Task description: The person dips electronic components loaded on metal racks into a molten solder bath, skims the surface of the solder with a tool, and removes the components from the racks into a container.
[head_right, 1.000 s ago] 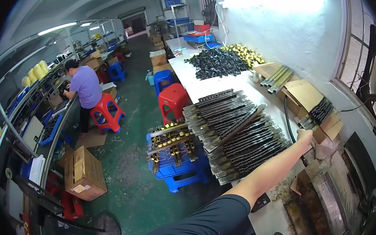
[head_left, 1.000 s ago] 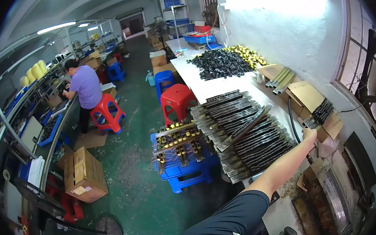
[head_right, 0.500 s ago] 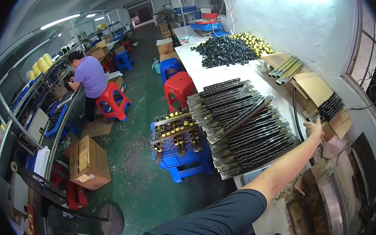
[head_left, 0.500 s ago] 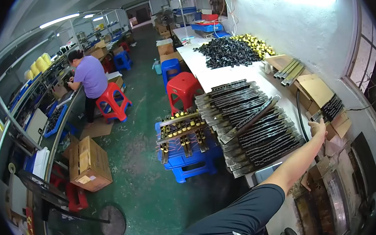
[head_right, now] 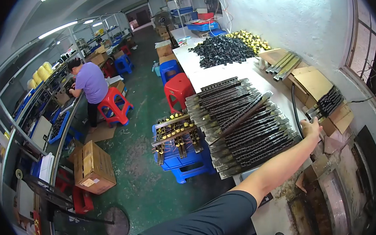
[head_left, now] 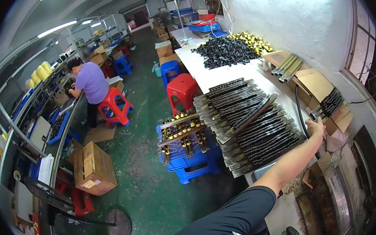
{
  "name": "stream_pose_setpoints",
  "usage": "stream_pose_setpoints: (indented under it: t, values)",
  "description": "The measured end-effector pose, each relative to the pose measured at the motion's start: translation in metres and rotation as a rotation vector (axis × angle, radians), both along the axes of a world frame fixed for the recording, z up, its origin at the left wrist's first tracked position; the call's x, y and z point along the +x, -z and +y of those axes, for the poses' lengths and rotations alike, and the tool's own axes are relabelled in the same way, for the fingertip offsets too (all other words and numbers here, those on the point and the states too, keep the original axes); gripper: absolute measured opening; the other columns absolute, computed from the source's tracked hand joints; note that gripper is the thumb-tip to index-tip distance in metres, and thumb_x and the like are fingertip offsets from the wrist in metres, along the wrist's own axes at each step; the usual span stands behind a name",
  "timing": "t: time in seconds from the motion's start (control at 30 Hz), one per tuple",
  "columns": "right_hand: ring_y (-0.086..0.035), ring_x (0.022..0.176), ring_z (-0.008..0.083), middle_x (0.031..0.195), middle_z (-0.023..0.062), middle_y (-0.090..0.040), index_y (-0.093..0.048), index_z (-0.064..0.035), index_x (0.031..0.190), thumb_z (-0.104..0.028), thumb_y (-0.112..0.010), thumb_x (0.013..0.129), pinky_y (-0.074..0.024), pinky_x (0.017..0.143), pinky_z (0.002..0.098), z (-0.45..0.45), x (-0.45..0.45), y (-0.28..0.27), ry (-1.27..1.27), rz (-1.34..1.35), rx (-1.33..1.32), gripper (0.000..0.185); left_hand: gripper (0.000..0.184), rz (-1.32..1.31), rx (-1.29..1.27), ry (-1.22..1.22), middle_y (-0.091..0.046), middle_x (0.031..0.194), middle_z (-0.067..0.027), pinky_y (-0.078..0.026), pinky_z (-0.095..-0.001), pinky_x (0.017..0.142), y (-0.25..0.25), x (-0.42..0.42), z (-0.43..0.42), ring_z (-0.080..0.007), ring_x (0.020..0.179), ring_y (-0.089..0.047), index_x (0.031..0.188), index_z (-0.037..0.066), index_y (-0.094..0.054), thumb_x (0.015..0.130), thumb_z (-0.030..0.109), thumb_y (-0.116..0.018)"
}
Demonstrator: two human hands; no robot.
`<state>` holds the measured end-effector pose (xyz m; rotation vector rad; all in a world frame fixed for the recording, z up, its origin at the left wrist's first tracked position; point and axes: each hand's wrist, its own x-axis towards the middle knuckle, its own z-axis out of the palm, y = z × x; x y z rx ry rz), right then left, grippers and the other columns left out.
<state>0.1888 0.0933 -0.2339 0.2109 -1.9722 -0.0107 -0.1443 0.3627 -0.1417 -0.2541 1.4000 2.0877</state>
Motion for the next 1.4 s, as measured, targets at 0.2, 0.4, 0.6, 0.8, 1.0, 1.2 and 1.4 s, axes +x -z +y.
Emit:
stream_pose_setpoints:
  t: [0.2, 0.4, 0.6, 0.8, 1.0, 1.2, 1.4]
  values:
    - [-0.067, 0.092, 0.0293, 0.102, 0.0171, -0.071, -0.072, 0.0034, 0.105, -0.004, -0.071, 0.089, -0.0548, 0.082, 0.0373, -0.010, 0.006, 0.002, 0.113, -0.029, -0.063, 0.018, 0.040, 0.156, -0.040, -0.214, -0.068, 0.098, -0.0177, -0.055, -0.0345, 0.052, 0.003, 0.005, -0.006, -0.0237, 0.059, -0.071, 0.119, 0.003, -0.049, 0.096, 0.029, -0.068]
    - [-0.067, 0.092, 0.0294, 0.102, 0.0174, -0.071, -0.072, 0.0039, 0.103, -0.005, -0.072, 0.087, -0.0541, 0.084, 0.0371, -0.077, -0.005, -0.072, 0.796, -0.622, -0.278, 0.018, 0.024, 0.275, 0.017, -0.144, -0.069, 0.073, -0.0094, -0.050, -0.0334, 0.049, 0.001, 0.000, -0.025, -0.0200, 0.055, -0.070, 0.098, 0.007, -0.062, 0.098, 0.030, -0.064]
    - [-0.068, 0.093, 0.0305, 0.101, 0.0169, -0.071, -0.072, 0.0043, 0.104, -0.007, -0.072, 0.087, -0.0544, 0.086, 0.0378, -0.080, -0.008, -0.051, 0.581, -0.257, -1.017, 0.020, 0.023, 0.164, 0.078, -0.050, -0.066, 0.084, -0.0112, -0.058, -0.0308, 0.049, -0.048, 0.002, -0.075, -0.0215, 0.060, -0.070, 0.097, 0.002, -0.060, 0.099, 0.024, -0.064]
    - [-0.068, 0.084, 0.0266, 0.097, 0.0174, -0.073, -0.072, 0.0045, 0.105, -0.011, -0.077, 0.086, -0.0544, 0.077, 0.0326, -0.092, -0.020, -0.076, 0.482, -0.074, -1.112, 0.025, 0.023, 0.314, 0.232, 0.028, -0.064, 0.088, -0.0100, -0.060, -0.0305, 0.049, -0.068, 0.014, -0.123, -0.0201, 0.063, -0.068, 0.102, 0.001, -0.060, 0.098, 0.024, -0.063]
    - [-0.066, 0.089, 0.0291, 0.100, 0.0157, -0.071, -0.070, 0.0010, 0.103, -0.016, -0.064, 0.093, -0.0516, 0.081, 0.0368, -0.061, 0.006, -0.124, 0.545, 0.029, -0.902, 0.021, 0.025, 0.292, 0.550, 0.286, -0.063, 0.094, -0.0069, -0.060, -0.0294, 0.060, -0.108, 0.065, -0.228, -0.0174, 0.075, -0.070, 0.106, 0.002, -0.060, 0.098, 0.025, -0.065]
    - [-0.056, 0.114, 0.0186, 0.126, 0.0042, -0.059, -0.052, -0.0071, 0.139, -0.030, -0.041, 0.108, -0.0477, 0.096, 0.0391, 0.001, 0.013, -0.195, -0.162, 0.584, -1.367, 0.040, 0.019, 0.159, 0.789, 0.616, -0.068, 0.103, -0.0144, -0.064, -0.0397, 0.079, -0.102, 0.143, -0.312, -0.0351, 0.093, -0.073, 0.104, -0.002, -0.060, 0.103, 0.017, -0.056]
    - [-0.063, 0.094, 0.0334, 0.105, 0.0118, -0.067, -0.060, -0.0104, 0.121, -0.054, -0.042, 0.101, -0.0520, 0.088, 0.0493, 0.004, 0.051, -0.241, -0.441, 1.178, -1.562, 0.051, 0.020, 0.081, 0.768, 0.861, -0.070, 0.110, -0.0195, -0.064, -0.0363, 0.080, -0.060, 0.222, -0.338, -0.0365, 0.093, -0.073, 0.114, -0.002, -0.057, 0.104, 0.015, -0.054]
